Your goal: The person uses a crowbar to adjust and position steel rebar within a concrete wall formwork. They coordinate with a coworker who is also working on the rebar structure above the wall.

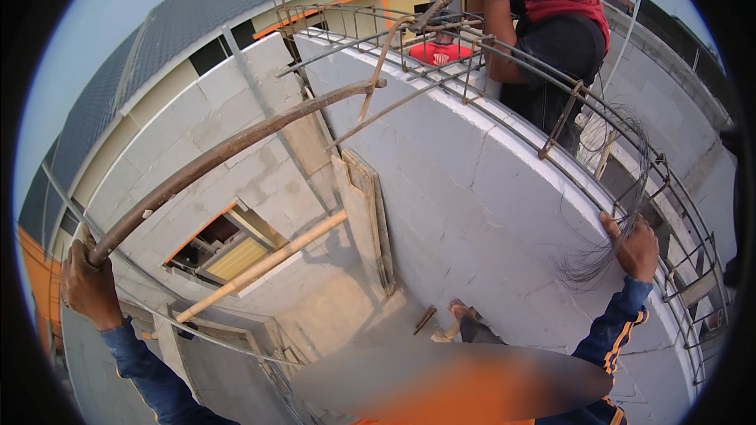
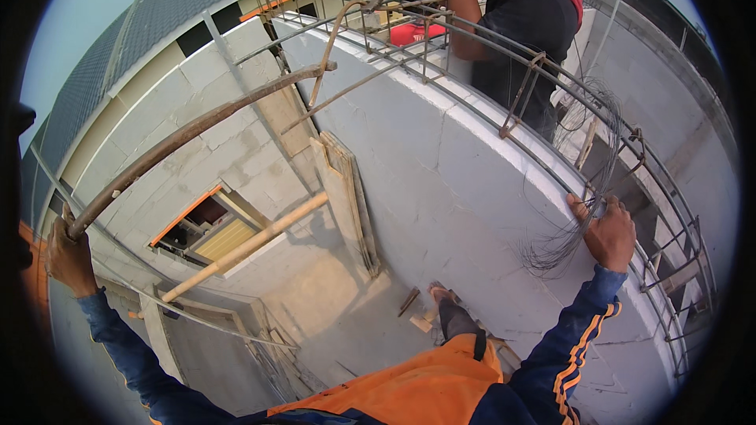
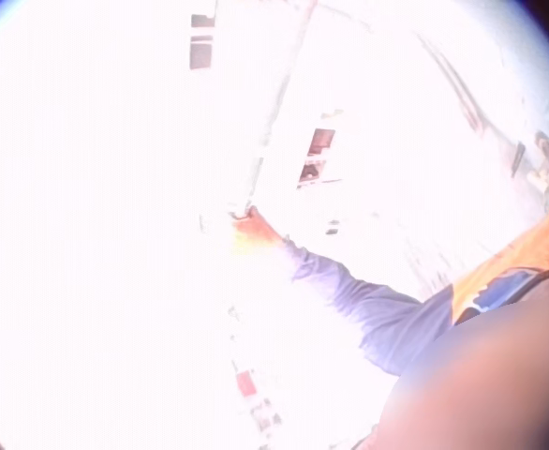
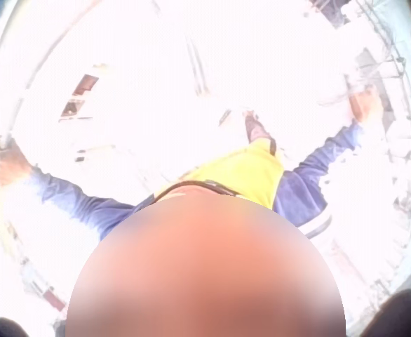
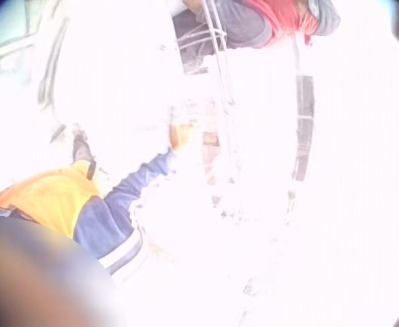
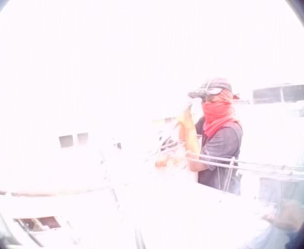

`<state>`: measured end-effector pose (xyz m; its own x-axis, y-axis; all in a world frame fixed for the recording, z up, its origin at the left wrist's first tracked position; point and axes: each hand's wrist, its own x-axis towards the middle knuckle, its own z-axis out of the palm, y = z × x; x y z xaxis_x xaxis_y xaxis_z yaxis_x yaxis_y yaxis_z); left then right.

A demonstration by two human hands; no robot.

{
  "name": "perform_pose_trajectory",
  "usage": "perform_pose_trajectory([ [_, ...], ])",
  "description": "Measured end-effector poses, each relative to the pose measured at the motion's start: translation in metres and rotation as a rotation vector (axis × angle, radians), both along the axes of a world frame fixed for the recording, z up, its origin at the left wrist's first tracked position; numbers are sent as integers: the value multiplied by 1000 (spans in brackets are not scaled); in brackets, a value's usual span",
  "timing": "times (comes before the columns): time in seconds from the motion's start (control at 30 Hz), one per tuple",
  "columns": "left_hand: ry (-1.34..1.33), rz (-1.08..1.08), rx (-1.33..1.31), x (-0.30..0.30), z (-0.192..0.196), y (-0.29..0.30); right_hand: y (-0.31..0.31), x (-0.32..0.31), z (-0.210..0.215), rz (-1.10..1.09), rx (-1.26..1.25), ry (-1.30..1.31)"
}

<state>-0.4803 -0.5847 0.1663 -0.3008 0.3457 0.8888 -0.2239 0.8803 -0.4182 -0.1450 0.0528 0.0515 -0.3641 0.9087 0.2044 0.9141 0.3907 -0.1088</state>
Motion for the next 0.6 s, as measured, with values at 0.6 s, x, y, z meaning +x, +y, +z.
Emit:
perform_pose_trajectory([
  [0.6, -930, -281, 98, 40, 4, -9, 0, 1, -4, -4, 85, 8],
])
